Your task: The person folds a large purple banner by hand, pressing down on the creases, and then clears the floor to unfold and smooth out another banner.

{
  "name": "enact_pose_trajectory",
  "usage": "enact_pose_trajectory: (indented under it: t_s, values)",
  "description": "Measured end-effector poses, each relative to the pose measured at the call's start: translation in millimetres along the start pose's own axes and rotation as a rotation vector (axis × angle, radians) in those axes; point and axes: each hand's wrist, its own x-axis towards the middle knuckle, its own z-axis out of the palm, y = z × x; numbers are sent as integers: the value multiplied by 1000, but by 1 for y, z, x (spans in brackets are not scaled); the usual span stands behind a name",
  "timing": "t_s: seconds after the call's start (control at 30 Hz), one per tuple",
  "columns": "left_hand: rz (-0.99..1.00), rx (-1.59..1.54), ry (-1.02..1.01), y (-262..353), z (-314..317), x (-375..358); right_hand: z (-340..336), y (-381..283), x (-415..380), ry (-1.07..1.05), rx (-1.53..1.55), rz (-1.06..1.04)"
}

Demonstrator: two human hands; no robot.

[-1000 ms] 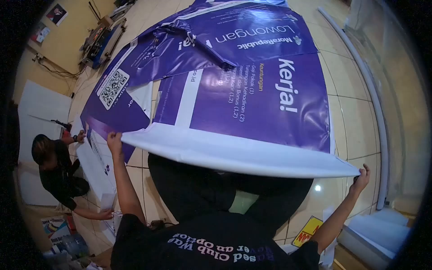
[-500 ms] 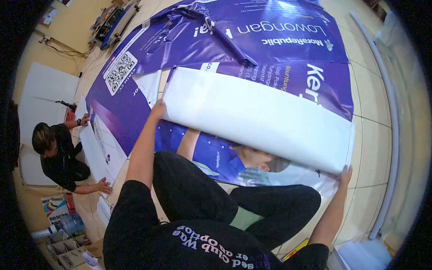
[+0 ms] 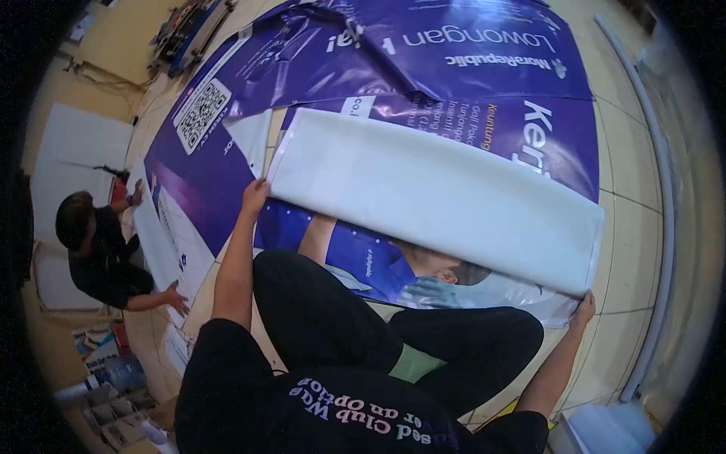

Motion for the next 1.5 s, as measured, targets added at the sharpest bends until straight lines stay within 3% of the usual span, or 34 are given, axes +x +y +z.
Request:
enact_pose_trajectory:
  t_s: [0.07,0.13,0.2,0.23,0.27,0.3,0.37,0.4,0.5,0.57,0.67,0.77,0.8,0.83,0.9,1.03,1.13,1.2,1.27,1.33,1.43,1.5]
  values:
    - [-36,-97,39,-29,1,4,-12,5,7,-167,-219,-163]
    - [-137,-357,-1,-57,0,14,-21,-10,-11,-222,-303,-56]
    - [-106,-375,-129,-65,-6,19,-29,-10,-24,-227,-349,-122]
    - [-129,-347,-71,-40,-5,5,-28,-5,-28,-228,-385,-197]
    - [-135,-326,-68,-70,-1,27,-17,-3,-33,-120,-434,-288]
    - [-64,-180,-48,-60,-3,18,-9,-11,-42,-96,-458,-256]
    - [-97,4,-37,-53,-12,11,-2,-41,-64,-144,-364,-193]
    - [-103,-35,-42,-81,-14,23,-4,-44,-63,-113,-363,-185]
    - [-70,30,-157,-71,-22,-4,-5,-45,-56,-193,-264,-121]
    - [-307,-110,-109,-63,-22,-26,3,-44,-58,-94,-168,-142]
    - [-173,-304,-93,-74,-19,-33,-9,-45,-61,-146,-36,-19]
    - [-278,-581,-29,-25,-22,-50,-11,-80,-88,-147,119,122]
    - [-188,-669,-85,-41,-27,-40,-10,-80,-92,-107,214,100]
    - [-246,-605,6,-24,-29,-36,-14,-76,-92,-68,309,84]
    - [-156,-663,142,-6,-29,-44,-27,-66,-85,-77,245,-3]
    - [-26,-355,334,10,-57,-45,-42,-117,-112,20,272,-94]
    - [89,-415,466,31,-88,-65,-75,-145,-116,36,167,-187]
    - [91,-534,497,25,-118,-68,-103,-157,-122,80,140,-340]
    - [74,-632,523,27,-144,-91,-131,-171,-141,145,131,-364]
    - [124,-828,390,53,-172,-132,-152,-184,-158,194,110,-366]
    - [51,-660,316,62,-191,-138,-162,-191,-158,164,121,-346]
    - [80,-703,378,64,-175,-120,-153,-197,-151,128,112,-344]
